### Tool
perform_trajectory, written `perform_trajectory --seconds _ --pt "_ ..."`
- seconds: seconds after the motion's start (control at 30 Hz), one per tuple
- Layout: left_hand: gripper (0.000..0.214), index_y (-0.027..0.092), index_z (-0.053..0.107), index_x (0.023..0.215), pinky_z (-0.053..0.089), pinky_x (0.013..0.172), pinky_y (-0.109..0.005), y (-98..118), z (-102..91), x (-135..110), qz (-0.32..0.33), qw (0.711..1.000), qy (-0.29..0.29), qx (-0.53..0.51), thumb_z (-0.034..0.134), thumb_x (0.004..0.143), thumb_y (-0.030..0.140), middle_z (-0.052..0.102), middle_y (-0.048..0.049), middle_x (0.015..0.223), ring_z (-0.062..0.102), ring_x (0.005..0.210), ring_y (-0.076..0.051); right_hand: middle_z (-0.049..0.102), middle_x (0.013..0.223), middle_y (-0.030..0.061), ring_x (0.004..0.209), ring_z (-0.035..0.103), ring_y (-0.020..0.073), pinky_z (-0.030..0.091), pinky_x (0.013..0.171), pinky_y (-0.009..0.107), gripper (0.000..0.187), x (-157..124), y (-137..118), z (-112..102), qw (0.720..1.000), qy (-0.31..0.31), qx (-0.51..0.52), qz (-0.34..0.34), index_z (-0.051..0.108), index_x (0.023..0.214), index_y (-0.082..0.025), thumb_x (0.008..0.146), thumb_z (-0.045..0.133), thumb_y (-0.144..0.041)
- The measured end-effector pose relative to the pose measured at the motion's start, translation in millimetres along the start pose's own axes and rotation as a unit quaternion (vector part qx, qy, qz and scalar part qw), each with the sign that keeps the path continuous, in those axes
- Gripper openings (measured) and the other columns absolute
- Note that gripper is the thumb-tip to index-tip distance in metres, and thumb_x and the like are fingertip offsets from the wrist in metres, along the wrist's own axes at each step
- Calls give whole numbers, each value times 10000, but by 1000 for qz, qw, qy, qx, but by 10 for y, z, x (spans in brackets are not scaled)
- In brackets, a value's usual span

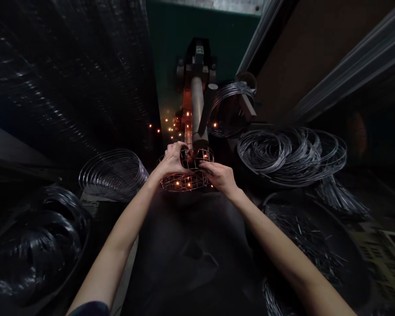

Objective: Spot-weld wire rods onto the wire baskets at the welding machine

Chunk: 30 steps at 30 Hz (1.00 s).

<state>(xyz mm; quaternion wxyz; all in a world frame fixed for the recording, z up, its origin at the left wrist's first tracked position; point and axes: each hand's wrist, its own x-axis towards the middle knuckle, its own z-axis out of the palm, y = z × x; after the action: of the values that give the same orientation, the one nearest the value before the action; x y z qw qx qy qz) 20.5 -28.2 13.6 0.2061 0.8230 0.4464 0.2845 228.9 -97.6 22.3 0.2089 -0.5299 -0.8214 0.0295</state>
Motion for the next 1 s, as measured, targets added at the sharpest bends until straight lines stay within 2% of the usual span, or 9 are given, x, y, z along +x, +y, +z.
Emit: perform_trajectory --seconds 0.2,0.33,0.5,0.57,0.63,0.7,0.83,0.9,1.0 --pt "906 197 431 1170 437 917 -458 -85 -22 169 -27 999 11 -28 890 421 417 476 -73 1108 448 1083 -319 637 908 53 778 621 152 457 644 233 184 176 79 70 995 66 49 50 699 960 -218 901 552 -312" --pt "877 198 437 1171 432 931 -479 -91 -53 277 -48 999 -1 -26 887 446 400 482 -78 1132 451 1093 -326 625 876 38 764 611 151 438 619 232 170 298 108 102 994 66 65 64 702 932 -230 888 562 -315" --pt "1005 213 418 1257 411 982 -511 -125 -123 259 -41 997 -17 -58 907 405 427 471 -112 1226 429 1187 -366 656 899 43 777 620 169 465 660 252 208 366 207 -18 993 61 91 51 698 1005 -238 882 564 -340" --pt "1029 221 347 1340 384 1032 -479 -214 -189 235 -29 993 -2 -118 877 487 444 451 -129 1307 408 1254 -342 674 947 66 836 632 187 475 709 263 249 489 298 -95 994 67 82 37 682 1070 -211 901 522 -300" --pt "847 217 313 1377 386 1039 -430 -338 -253 230 -37 984 40 -167 757 686 422 499 -123 1302 460 1240 -279 686 1010 86 886 637 203 473 739 273 291 684 409 -148 998 49 35 32 665 1120 -198 912 465 -227" --pt "605 220 371 1356 430 982 -384 -463 -284 256 -66 981 59 -172 617 814 325 615 -81 1155 568 1111 -224 693 1053 99 909 641 218 469 735 276 327 918 523 -159 999 -17 -26 30 656 1147 -194 899 444 -174" --pt "424 262 546 1228 464 870 -346 -604 -240 397 -92 992 31 -82 599 812 199 677 0 844 644 857 -200 732 921 89 852 658 224 478 697 256 250 1313 706 -60 988 -139 -69 -7 712 1008 -170 826 540 -154" --pt "394 267 577 1196 438 892 -374 -612 -212 479 -92 995 31 -24 619 812 185 677 2 804 638 847 -214 736 873 78 830 661 228 493 702 267 230 1419 769 20 988 -138 -66 -21 726 959 -173 810 552 -145" --pt "379 262 578 1205 369 944 -439 -564 -214 540 -117 990 63 44 607 838 171 693 -38 949 598 977 -253 736 854 79 808 662 240 513 707 305 266 1492 848 128 991 -115 -62 -27 728 969 -182 824 515 -119"
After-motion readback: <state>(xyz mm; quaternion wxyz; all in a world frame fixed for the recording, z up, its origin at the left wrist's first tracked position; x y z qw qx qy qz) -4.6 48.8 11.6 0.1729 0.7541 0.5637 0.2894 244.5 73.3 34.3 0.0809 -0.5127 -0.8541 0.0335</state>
